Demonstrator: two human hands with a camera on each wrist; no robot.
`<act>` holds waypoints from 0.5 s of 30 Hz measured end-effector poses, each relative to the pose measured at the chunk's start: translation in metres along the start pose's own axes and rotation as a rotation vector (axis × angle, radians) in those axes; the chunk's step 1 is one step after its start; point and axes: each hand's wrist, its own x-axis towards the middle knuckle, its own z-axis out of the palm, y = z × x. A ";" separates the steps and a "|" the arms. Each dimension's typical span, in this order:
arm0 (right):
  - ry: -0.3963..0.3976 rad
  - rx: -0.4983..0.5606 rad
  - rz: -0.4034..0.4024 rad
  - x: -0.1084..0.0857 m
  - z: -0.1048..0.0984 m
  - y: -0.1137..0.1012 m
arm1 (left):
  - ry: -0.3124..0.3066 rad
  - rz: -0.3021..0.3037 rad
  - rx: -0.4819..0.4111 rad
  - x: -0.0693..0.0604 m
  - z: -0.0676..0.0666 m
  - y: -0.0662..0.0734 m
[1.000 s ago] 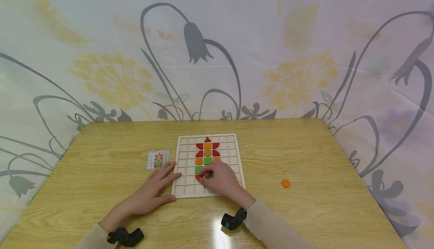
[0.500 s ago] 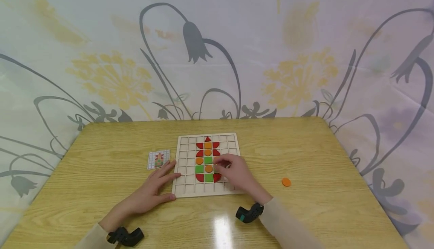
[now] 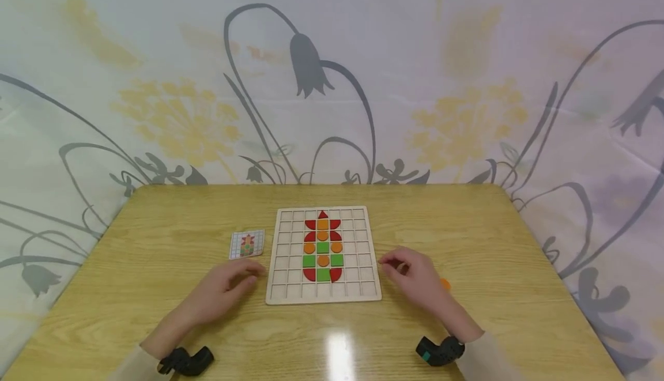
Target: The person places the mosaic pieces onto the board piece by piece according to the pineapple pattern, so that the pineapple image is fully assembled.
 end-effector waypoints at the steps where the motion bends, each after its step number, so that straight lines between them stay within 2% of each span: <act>1: 0.000 -0.030 -0.037 -0.003 -0.002 0.001 | 0.017 0.026 0.045 0.000 -0.001 0.001; 3: 0.001 -0.096 -0.113 -0.007 -0.006 0.002 | 0.056 0.109 0.139 0.001 -0.001 0.003; 5: 0.005 -0.184 -0.191 -0.010 -0.007 0.002 | 0.092 0.218 0.224 0.002 0.000 0.007; 8: 0.002 -0.307 -0.272 -0.015 -0.007 -0.001 | 0.107 0.374 0.347 0.003 0.001 0.016; 10: -0.018 -0.368 -0.306 -0.017 -0.006 -0.005 | 0.087 0.439 0.405 0.003 0.002 0.022; 15: -0.075 -0.418 -0.353 -0.019 -0.004 -0.011 | 0.014 0.518 0.530 0.003 0.007 0.031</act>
